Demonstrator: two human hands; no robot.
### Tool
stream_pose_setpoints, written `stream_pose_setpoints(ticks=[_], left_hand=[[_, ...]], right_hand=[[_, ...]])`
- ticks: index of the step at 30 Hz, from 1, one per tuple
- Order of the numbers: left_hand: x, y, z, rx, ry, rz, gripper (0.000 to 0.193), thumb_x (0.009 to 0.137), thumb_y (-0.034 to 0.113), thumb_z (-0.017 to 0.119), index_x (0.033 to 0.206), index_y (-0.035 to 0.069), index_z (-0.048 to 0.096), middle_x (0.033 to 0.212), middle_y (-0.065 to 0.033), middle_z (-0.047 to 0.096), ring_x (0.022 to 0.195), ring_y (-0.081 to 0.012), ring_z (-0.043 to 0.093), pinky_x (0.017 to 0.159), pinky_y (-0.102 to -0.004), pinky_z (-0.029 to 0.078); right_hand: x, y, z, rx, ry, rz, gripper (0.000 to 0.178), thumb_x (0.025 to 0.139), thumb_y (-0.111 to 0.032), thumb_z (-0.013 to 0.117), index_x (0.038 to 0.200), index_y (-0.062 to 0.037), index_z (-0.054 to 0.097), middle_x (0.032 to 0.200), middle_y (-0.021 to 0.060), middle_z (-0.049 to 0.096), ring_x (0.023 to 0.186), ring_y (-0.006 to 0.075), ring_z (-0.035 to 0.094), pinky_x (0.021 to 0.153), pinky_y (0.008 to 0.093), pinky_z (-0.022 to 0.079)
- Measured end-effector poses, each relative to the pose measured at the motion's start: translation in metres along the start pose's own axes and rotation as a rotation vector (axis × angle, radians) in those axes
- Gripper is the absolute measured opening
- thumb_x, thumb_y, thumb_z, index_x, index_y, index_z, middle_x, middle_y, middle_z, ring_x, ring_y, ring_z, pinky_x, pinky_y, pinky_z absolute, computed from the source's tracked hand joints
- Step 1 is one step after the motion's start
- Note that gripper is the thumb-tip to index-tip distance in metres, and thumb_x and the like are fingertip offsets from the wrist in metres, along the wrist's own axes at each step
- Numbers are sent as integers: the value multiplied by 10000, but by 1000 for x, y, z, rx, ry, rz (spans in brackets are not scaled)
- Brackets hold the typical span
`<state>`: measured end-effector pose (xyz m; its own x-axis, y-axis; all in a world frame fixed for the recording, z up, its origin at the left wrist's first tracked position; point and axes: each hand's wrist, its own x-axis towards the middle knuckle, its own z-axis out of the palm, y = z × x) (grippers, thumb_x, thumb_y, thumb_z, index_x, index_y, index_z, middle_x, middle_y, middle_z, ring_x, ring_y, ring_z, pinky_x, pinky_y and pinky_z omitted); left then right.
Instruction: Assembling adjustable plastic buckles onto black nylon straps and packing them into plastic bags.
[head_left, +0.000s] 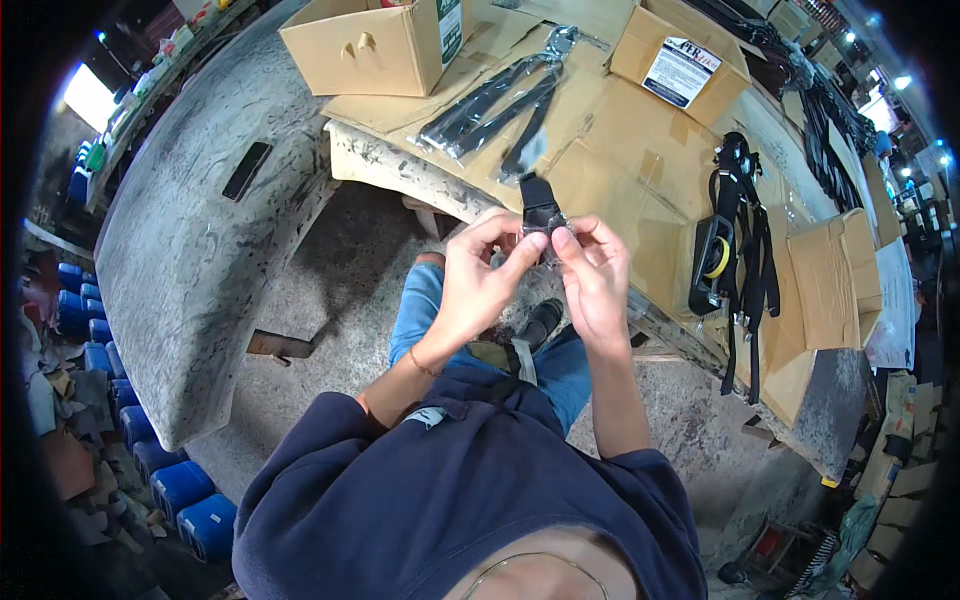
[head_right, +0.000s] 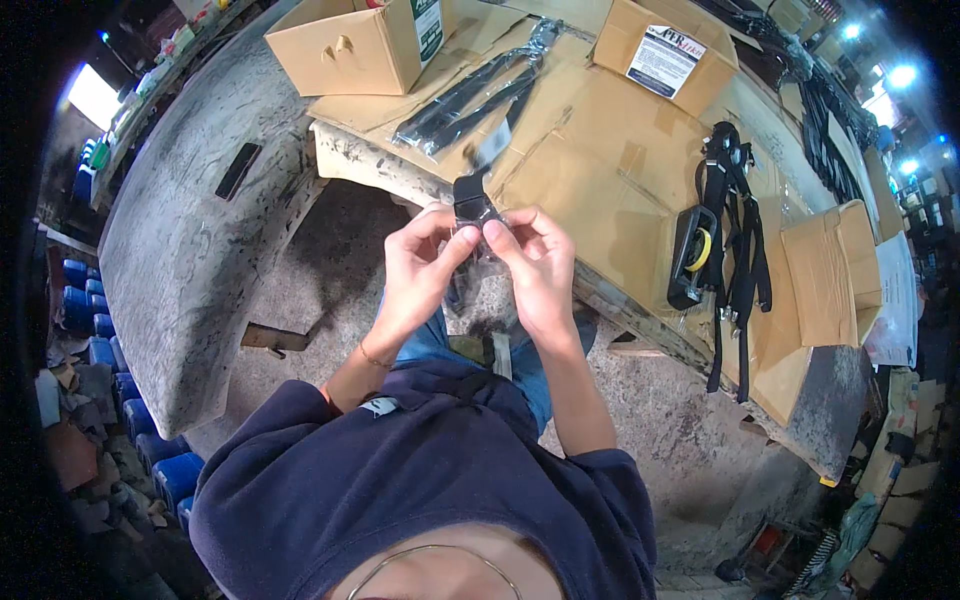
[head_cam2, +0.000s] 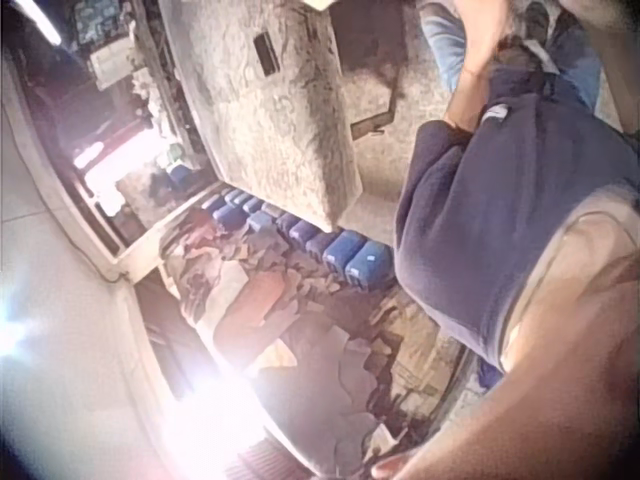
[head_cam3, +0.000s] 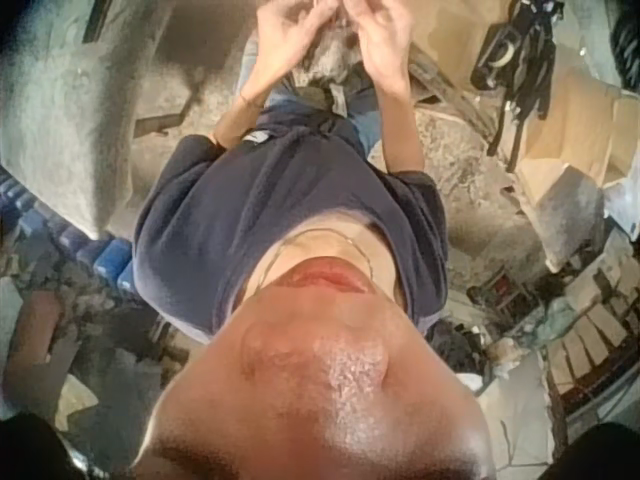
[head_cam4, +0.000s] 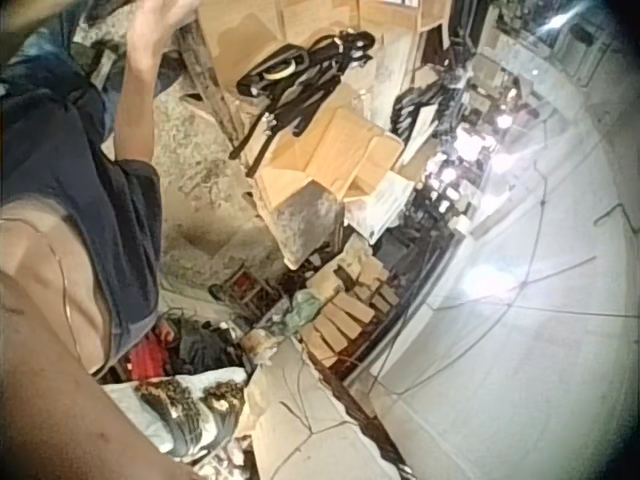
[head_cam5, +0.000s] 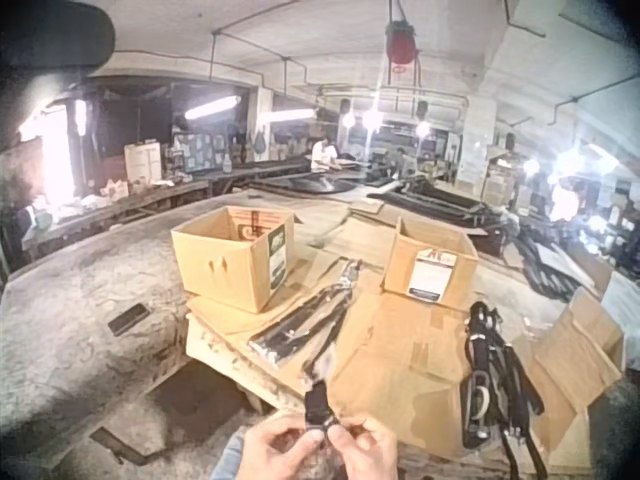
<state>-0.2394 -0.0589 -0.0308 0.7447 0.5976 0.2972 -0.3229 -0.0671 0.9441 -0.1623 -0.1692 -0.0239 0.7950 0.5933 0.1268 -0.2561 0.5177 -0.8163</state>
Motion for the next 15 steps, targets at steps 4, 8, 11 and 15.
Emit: stream_pose_setpoints(ticks=[4,8,11,15], left_hand=[[6,6,-6,-59,-77,-166,104,804,83,712,811,-13,672,687,25,552,618,-42,419,560,-209,349],[7,8,-12,84,-176,-104,115,821,83,695,847,-27,676,734,1,589,662,-50,468,590,-218,377],[9,20,-11,-22,-254,-91,159,873,84,629,945,-52,668,782,-34,597,738,-88,509,664,-241,408],[8,15,-14,81,-214,86,166,881,95,623,951,-50,663,776,-23,588,717,-76,497,643,-230,402]], right_hand=[[2,-17,-5,-305,-56,-38,147,838,-28,674,954,36,611,852,27,612,769,58,542,699,203,443],[5,-22,-10,-351,-128,-49,69,819,-3,687,867,33,653,813,14,610,740,46,532,662,195,433],[4,-17,-14,-326,-124,-121,57,814,13,686,865,21,663,806,2,609,725,44,528,655,191,428],[1,-15,-17,-309,-180,-25,186,863,-111,672,1001,11,640,845,-9,600,759,39,516,684,189,418]])
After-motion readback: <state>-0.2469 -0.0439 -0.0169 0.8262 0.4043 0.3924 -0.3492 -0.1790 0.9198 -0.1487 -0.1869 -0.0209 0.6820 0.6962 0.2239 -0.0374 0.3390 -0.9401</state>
